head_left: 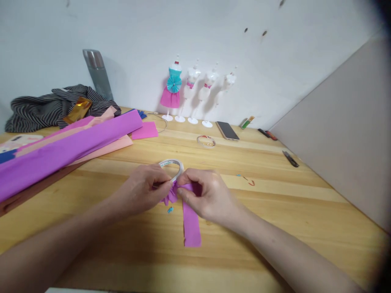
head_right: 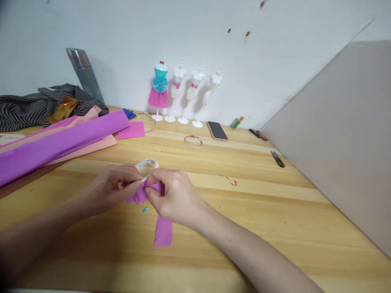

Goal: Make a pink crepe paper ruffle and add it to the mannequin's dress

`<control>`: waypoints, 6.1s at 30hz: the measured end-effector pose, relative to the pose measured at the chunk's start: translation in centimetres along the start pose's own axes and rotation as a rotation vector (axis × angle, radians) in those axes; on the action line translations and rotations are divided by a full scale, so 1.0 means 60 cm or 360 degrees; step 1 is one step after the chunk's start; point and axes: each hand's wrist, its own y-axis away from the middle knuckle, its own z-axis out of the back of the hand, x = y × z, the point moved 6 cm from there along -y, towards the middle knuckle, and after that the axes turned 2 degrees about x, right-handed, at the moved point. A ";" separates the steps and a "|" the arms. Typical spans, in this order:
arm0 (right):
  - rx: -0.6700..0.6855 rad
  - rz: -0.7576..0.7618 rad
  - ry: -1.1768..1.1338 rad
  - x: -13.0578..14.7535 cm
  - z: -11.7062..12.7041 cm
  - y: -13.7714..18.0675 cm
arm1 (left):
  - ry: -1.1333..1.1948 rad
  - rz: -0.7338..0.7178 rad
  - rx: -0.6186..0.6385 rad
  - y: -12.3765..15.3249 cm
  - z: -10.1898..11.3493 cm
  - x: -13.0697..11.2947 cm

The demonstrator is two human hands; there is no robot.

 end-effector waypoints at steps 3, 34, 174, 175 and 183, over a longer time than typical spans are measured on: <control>-0.0035 -0.0001 -0.0004 -0.003 0.004 -0.001 | 0.0017 0.0006 0.0018 0.002 -0.002 0.001; -0.0053 -0.0022 0.0154 -0.013 0.005 -0.006 | -0.0164 -0.0411 0.0030 0.004 -0.011 -0.016; -0.0391 -0.0491 -0.1087 -0.092 -0.032 -0.019 | 0.1371 0.0660 0.0577 0.022 -0.090 0.024; -0.0392 -0.0474 -0.1033 -0.092 -0.029 -0.019 | 0.1395 0.0565 0.0664 0.026 -0.084 0.010; -0.0143 -0.0161 -0.0205 -0.057 -0.024 -0.018 | -0.0137 -0.0333 -0.0737 0.014 0.065 -0.018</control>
